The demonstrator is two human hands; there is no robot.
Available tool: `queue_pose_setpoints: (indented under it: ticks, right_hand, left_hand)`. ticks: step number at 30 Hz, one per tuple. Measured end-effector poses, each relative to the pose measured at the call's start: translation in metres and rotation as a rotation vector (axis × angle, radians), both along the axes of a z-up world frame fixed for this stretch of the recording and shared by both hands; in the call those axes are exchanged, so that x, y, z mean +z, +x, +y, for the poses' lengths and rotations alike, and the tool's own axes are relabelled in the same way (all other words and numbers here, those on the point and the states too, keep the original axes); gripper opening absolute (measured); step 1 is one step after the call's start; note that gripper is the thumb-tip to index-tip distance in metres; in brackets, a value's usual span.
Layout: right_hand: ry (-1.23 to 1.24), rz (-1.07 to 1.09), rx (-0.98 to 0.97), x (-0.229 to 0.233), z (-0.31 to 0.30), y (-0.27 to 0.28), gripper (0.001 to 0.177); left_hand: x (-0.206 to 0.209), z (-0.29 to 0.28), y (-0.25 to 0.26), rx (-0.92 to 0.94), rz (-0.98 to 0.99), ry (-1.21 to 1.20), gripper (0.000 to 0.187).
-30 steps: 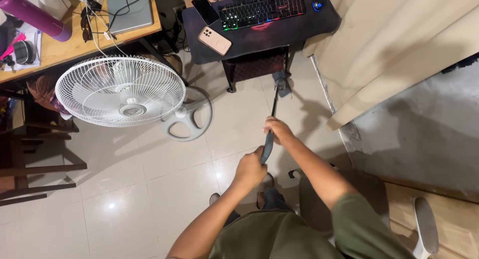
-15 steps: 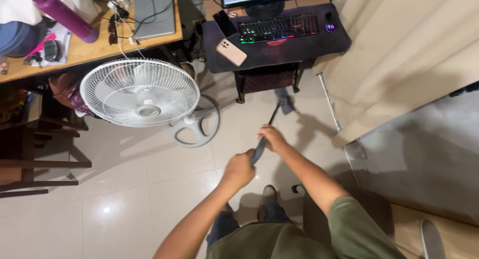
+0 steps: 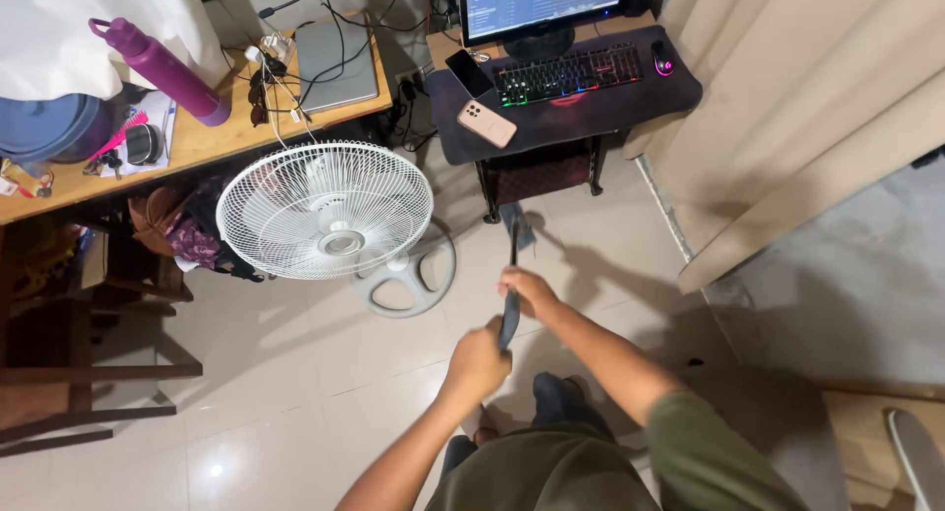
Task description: Mopping the tiled floor in a room with a desk and chairs.
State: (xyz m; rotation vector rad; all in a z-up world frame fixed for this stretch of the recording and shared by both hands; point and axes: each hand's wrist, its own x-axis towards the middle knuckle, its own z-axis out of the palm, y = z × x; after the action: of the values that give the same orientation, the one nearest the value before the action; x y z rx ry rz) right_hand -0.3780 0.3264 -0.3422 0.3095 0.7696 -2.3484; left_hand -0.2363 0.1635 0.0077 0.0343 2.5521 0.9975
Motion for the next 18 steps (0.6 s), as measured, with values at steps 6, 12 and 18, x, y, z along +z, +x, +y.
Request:
queue_pose_setpoints:
  ticks: [6, 12, 18]
  right_hand:
    - [1.237, 1.378, 0.028, 0.123, -0.031, 0.025, 0.021]
    - [0.643, 0.28, 0.236, 0.163, -0.021, 0.072, 0.011]
    - [1.37, 1.224, 0.386, 0.204, 0.062, 0.044, 0.013]
  left_hand:
    - [-0.01, -0.044, -0.008, -0.147, 0.029, -0.057, 0.035]
    - [0.097, -0.052, 0.0, -0.263, -0.292, -0.046, 0.048]
    - [0.088, 0.001, -0.055, -0.218, -0.593, 0.149, 0.07]
